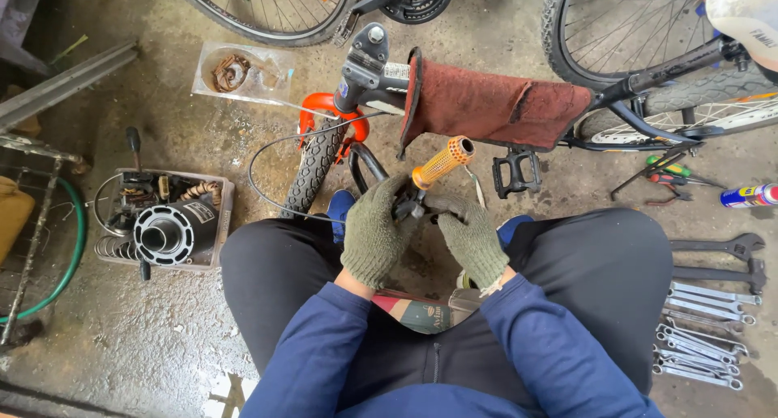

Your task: Repairing a bicycle by removing and adjusting the handlebar grip and brake lever

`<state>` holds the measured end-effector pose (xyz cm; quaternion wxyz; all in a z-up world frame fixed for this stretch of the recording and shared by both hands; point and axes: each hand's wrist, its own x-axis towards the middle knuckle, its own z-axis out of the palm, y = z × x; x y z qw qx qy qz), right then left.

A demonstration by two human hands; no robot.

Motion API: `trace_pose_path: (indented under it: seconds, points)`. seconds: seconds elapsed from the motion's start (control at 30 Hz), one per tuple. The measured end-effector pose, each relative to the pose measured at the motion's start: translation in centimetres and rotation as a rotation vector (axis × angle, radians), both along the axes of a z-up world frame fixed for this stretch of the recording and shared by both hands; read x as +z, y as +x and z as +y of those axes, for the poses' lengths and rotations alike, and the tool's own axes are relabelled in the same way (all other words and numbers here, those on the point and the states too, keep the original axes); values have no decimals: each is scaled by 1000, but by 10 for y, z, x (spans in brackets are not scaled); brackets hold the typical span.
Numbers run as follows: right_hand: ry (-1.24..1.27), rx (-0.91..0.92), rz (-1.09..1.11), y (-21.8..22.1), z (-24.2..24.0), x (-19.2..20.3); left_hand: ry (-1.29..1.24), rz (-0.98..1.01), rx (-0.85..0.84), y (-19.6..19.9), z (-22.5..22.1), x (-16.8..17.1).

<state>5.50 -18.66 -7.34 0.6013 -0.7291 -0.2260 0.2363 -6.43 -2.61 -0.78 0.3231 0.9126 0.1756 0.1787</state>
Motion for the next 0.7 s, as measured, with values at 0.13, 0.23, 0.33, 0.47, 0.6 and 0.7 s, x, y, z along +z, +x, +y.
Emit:
trace_pose_path:
  seconds: [0.13,0.23,0.33,0.47,0.6,0.7]
  points:
    - [-289,461,-281,27,4,-76,67,-74,-47,-4,5,4]
    - [-652,121,-282,9,23,3,203,-93,-61,-4,1,-3]
    - [-566,148,-292,2,34,40,235,-95,-101,-4,-3,-14]
    - [-222,70,-363,-4,39,-42,214,-120,-135,-8,3,-12]
    - [-411,370,-426,10,32,-87,206,-156,-159,-11,7,6]
    - [-1015,508,-1073,8,29,-155,95,-151,-254,-13,10,14]
